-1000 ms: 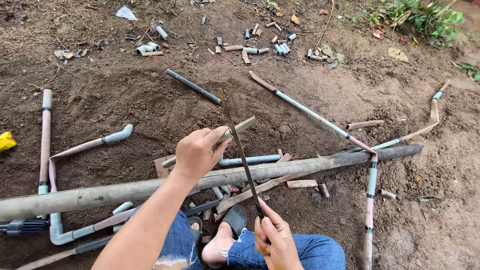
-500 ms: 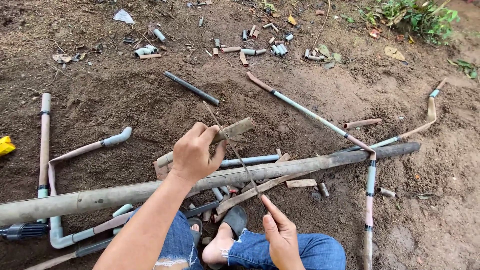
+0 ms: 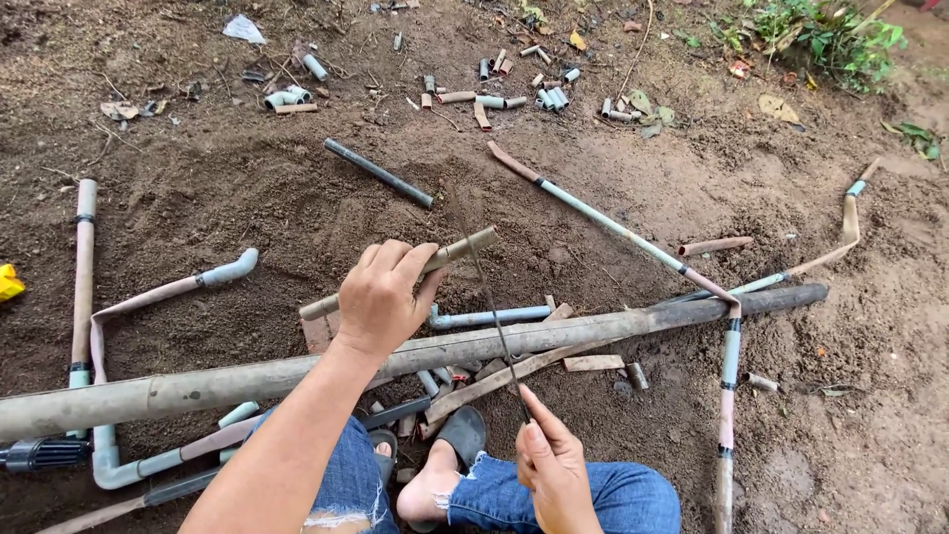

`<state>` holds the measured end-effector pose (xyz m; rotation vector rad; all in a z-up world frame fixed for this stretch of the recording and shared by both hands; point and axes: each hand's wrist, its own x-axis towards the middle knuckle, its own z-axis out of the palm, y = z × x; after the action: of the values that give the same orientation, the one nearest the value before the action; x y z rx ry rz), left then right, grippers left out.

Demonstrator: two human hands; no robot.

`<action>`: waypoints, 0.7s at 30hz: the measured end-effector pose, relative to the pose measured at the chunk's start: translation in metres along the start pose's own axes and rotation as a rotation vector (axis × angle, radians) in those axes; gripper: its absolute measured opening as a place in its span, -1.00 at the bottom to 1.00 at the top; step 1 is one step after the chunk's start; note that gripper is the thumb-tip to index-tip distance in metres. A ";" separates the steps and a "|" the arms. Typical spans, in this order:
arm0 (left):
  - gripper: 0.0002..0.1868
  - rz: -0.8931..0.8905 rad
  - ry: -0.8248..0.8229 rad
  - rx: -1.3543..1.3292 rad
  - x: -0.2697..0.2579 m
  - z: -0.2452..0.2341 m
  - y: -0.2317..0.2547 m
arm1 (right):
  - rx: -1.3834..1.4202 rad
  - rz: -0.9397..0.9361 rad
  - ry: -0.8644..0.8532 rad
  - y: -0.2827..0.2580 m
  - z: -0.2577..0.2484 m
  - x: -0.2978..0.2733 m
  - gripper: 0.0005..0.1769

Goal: Cutting a PVC pipe manually using a hacksaw blade while sitting on the ground

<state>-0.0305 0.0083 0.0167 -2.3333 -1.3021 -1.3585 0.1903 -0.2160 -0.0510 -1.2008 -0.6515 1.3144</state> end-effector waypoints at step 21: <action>-0.73 -0.050 -0.133 -0.052 0.000 -0.004 0.004 | -0.086 -0.191 -0.077 0.024 0.001 -0.007 -0.38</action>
<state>-0.0301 0.0040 0.0197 -2.4800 -1.3857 -1.2853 0.1796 -0.2261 -0.0709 -1.1305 -0.8644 1.1864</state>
